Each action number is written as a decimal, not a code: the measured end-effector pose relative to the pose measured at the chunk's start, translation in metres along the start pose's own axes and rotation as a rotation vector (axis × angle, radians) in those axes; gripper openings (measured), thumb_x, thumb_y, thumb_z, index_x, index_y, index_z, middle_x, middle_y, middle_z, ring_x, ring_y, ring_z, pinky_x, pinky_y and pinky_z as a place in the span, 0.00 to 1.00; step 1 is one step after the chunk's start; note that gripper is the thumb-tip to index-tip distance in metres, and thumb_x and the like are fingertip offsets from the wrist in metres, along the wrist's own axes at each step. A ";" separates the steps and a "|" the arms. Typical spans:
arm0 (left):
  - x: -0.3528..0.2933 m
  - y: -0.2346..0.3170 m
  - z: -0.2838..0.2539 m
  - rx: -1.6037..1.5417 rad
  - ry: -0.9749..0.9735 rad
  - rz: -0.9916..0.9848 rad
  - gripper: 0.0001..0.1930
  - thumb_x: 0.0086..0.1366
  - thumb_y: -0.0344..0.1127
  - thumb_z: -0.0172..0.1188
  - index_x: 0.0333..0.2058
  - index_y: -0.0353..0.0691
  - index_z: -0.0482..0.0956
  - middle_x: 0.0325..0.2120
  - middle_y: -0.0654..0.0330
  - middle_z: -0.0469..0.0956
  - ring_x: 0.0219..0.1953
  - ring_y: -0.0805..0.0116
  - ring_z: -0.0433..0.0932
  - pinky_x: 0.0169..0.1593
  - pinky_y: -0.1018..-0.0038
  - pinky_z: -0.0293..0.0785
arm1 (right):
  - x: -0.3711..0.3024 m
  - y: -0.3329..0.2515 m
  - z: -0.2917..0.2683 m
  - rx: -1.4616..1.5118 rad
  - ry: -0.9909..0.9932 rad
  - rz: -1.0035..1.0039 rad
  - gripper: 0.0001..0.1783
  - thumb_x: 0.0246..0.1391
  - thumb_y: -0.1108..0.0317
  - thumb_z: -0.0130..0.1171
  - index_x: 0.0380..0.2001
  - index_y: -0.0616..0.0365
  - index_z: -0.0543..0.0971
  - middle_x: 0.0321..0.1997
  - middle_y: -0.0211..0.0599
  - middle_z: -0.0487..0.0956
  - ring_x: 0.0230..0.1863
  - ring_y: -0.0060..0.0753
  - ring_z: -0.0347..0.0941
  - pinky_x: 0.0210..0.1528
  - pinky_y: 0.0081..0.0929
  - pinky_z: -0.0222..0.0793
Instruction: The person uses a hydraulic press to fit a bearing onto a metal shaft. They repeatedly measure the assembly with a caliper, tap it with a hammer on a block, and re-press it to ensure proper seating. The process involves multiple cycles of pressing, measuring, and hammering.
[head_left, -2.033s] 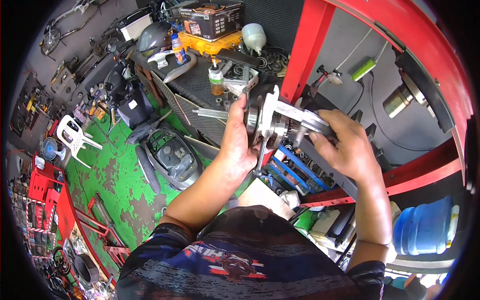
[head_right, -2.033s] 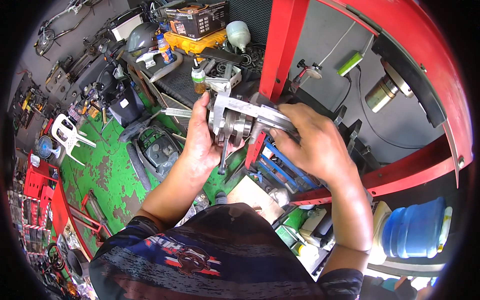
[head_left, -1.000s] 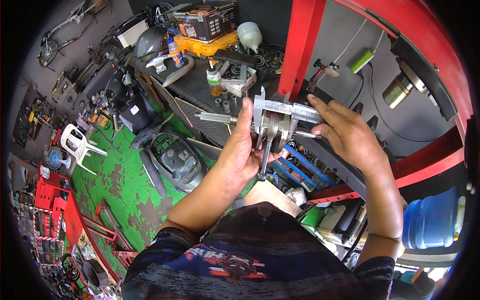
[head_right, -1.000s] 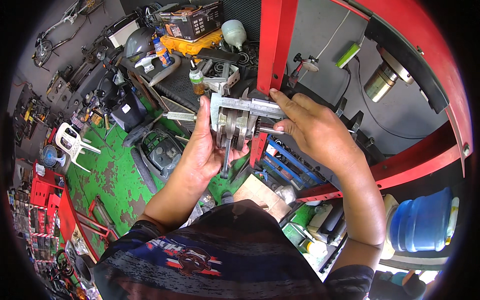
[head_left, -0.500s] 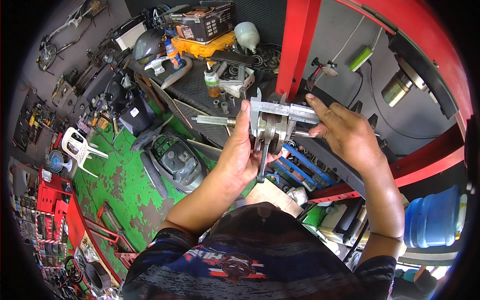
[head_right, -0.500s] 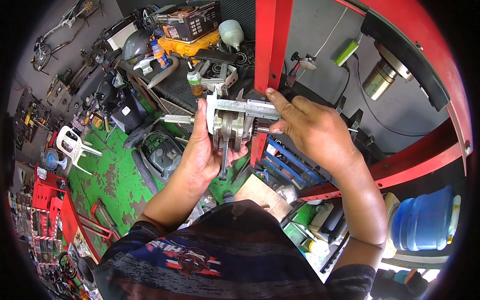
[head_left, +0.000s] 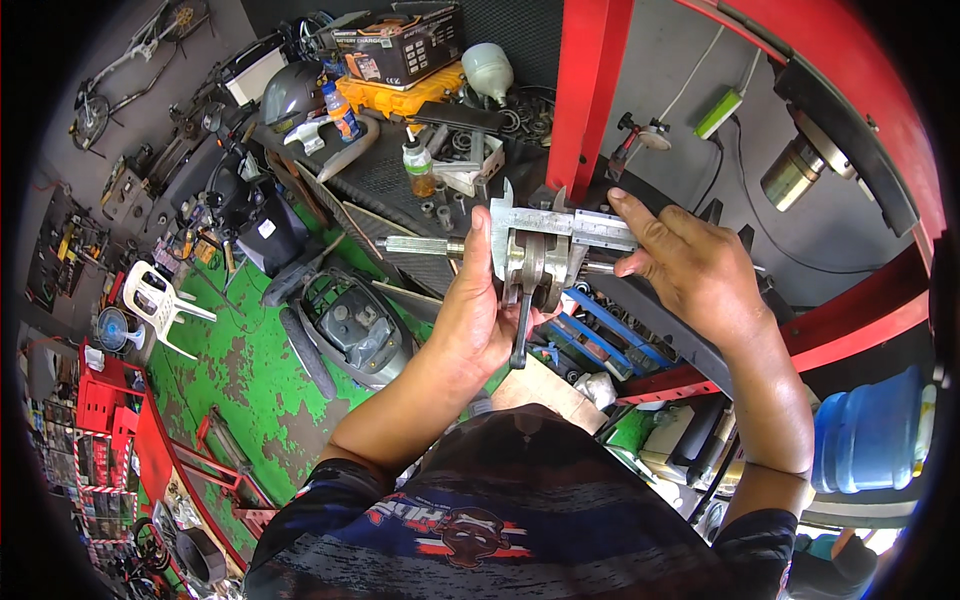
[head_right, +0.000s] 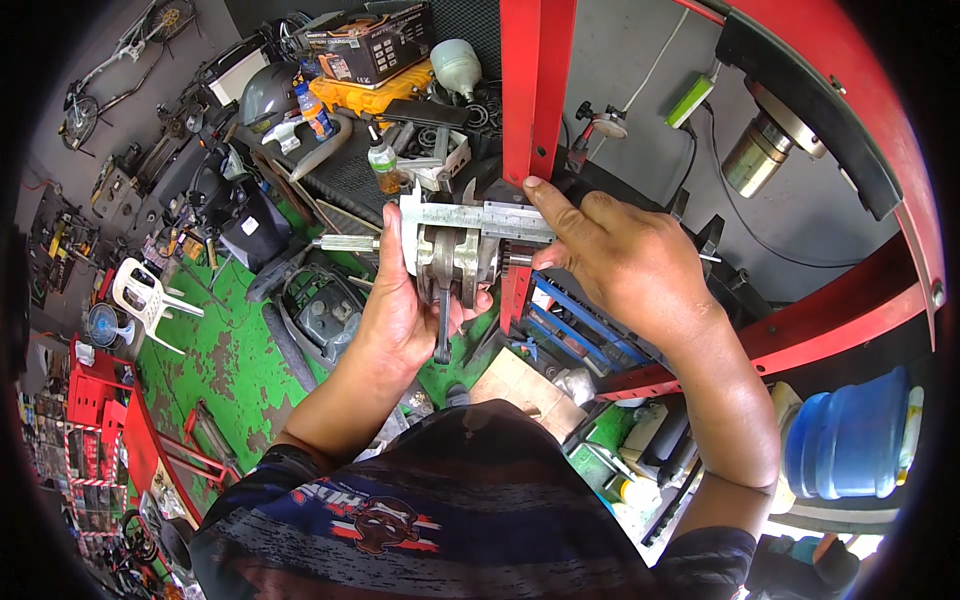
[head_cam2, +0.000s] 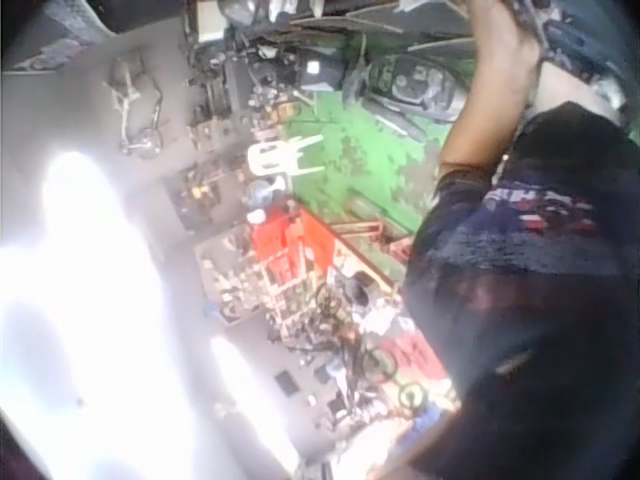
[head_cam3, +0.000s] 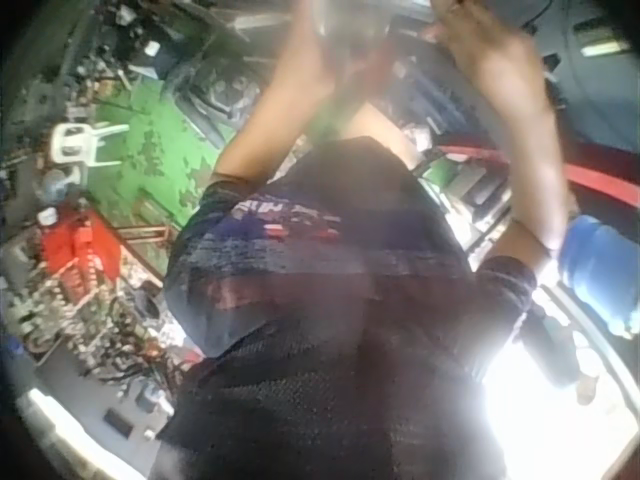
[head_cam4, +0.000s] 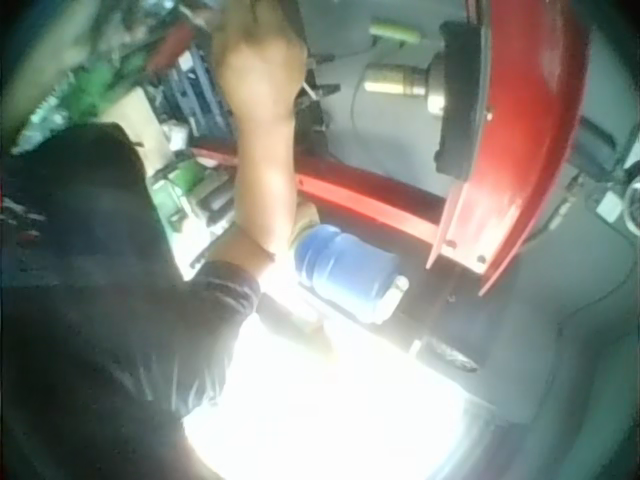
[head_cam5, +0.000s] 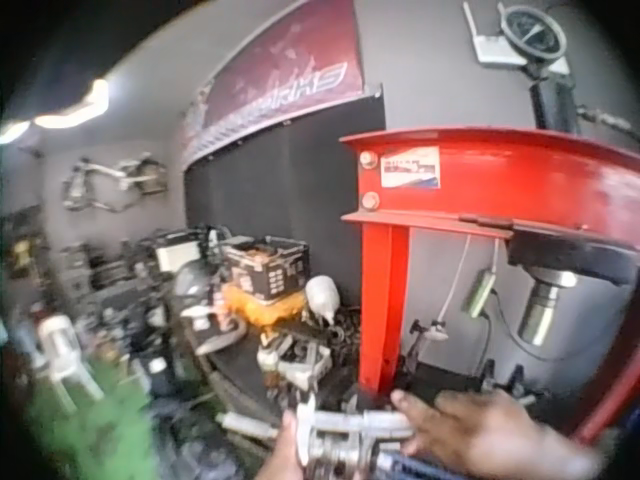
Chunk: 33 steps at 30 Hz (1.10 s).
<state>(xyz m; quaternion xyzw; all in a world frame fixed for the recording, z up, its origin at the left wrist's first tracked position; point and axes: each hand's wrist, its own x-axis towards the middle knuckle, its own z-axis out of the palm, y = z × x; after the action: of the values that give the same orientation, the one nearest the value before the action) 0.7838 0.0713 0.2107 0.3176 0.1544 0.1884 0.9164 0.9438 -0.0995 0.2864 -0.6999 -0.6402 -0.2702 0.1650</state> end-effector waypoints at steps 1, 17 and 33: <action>0.000 0.000 -0.001 0.005 -0.019 0.008 0.43 0.65 0.80 0.48 0.56 0.44 0.76 0.43 0.55 0.84 0.38 0.60 0.84 0.38 0.59 0.83 | 0.001 0.000 0.000 -0.006 0.002 -0.004 0.39 0.46 0.55 0.73 0.64 0.46 0.79 0.25 0.32 0.68 0.25 0.36 0.74 0.27 0.36 0.75; -0.003 0.004 -0.001 0.003 -0.058 0.033 0.43 0.65 0.80 0.48 0.58 0.46 0.76 0.44 0.57 0.84 0.41 0.62 0.84 0.38 0.58 0.83 | 0.006 -0.005 -0.012 -0.025 0.006 -0.011 0.39 0.47 0.55 0.73 0.65 0.45 0.78 0.25 0.31 0.68 0.26 0.35 0.74 0.27 0.36 0.75; -0.004 0.003 0.001 -0.027 -0.081 0.039 0.41 0.66 0.79 0.48 0.57 0.47 0.76 0.45 0.57 0.84 0.43 0.61 0.84 0.39 0.57 0.81 | 0.004 -0.007 -0.018 -0.030 -0.013 0.004 0.38 0.46 0.55 0.73 0.64 0.45 0.79 0.25 0.31 0.69 0.26 0.34 0.75 0.28 0.36 0.75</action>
<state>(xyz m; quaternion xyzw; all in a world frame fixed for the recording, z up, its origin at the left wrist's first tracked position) 0.7805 0.0707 0.2140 0.3157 0.1084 0.1953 0.9222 0.9343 -0.1057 0.3027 -0.7054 -0.6357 -0.2747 0.1508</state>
